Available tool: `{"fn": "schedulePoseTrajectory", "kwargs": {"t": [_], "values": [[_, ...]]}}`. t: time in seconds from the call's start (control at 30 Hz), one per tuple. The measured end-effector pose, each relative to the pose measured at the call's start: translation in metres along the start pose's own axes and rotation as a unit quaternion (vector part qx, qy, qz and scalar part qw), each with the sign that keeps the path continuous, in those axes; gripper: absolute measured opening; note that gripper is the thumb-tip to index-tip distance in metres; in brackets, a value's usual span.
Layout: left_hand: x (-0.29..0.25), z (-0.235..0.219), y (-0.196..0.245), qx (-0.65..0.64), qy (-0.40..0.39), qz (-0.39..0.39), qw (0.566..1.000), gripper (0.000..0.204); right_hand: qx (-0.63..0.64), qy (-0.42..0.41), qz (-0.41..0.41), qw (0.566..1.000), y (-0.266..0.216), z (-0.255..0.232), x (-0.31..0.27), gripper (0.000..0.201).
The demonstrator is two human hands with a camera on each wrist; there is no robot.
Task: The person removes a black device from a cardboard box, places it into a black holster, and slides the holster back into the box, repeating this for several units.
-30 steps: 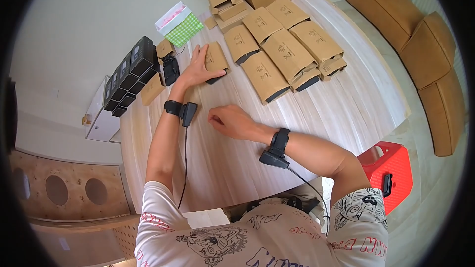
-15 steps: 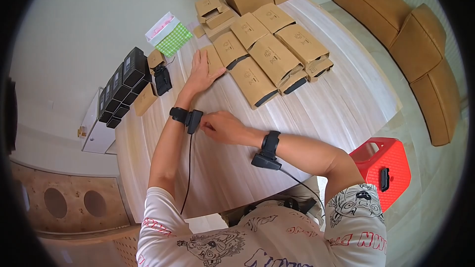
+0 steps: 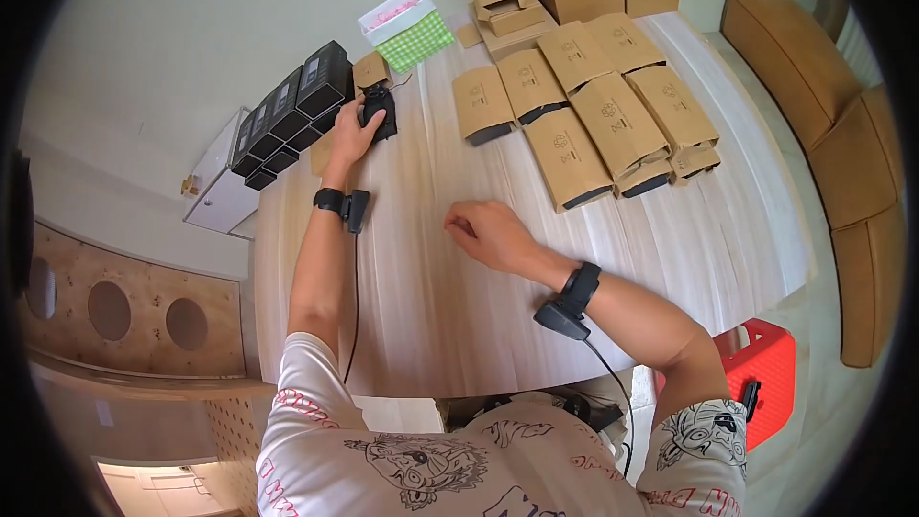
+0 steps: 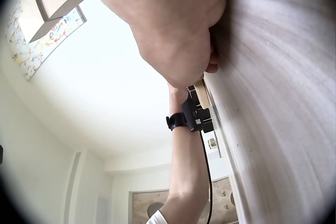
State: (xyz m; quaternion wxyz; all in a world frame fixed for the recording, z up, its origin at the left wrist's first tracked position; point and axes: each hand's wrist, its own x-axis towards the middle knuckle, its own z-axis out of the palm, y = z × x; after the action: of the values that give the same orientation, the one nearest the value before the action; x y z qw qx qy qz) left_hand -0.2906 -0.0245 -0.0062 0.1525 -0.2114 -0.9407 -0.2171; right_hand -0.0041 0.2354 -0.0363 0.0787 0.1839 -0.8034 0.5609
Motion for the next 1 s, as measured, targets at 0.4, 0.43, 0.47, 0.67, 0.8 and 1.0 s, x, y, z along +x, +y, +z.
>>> {"fn": "schedulePoseTrajectory", "kwargs": {"t": [0.4, 0.43, 0.47, 0.67, 0.8, 1.0], "values": [[-0.07, 0.02, 0.051, 0.074, -0.034, 0.079, 0.994, 0.094, 0.018, -0.003, 0.022, 1.0, -0.005, -0.002, 0.001, 0.014], [-0.086, 0.017, 0.056, 0.078, -0.014, 0.109, 0.991, 0.09, 0.025, 0.019, 0.022, 0.999, -0.005, 0.0, 0.001, 0.016], [-0.103, 0.003, 0.071, 0.078, -0.015, 0.107, 0.991, 0.09, 0.032, 0.042, 0.022, 0.998, -0.004, 0.0, 0.001, 0.02], [-0.169, -0.044, 0.127, -0.07, -0.07, -0.113, 0.989, 0.078, 0.03, 0.081, 0.006, 0.996, 0.008, 0.003, 0.001, 0.041], [-0.183, -0.022, 0.118, -0.193, -0.1, -0.165, 0.962, 0.081, 0.017, 0.126, -0.017, 0.992, 0.003, 0.005, 0.0, 0.046], [-0.195, -0.006, 0.134, -0.399, -0.12, -0.101, 0.903, 0.06, -0.003, 0.086, -0.003, 0.996, 0.012, 0.005, 0.001, 0.044]]}}
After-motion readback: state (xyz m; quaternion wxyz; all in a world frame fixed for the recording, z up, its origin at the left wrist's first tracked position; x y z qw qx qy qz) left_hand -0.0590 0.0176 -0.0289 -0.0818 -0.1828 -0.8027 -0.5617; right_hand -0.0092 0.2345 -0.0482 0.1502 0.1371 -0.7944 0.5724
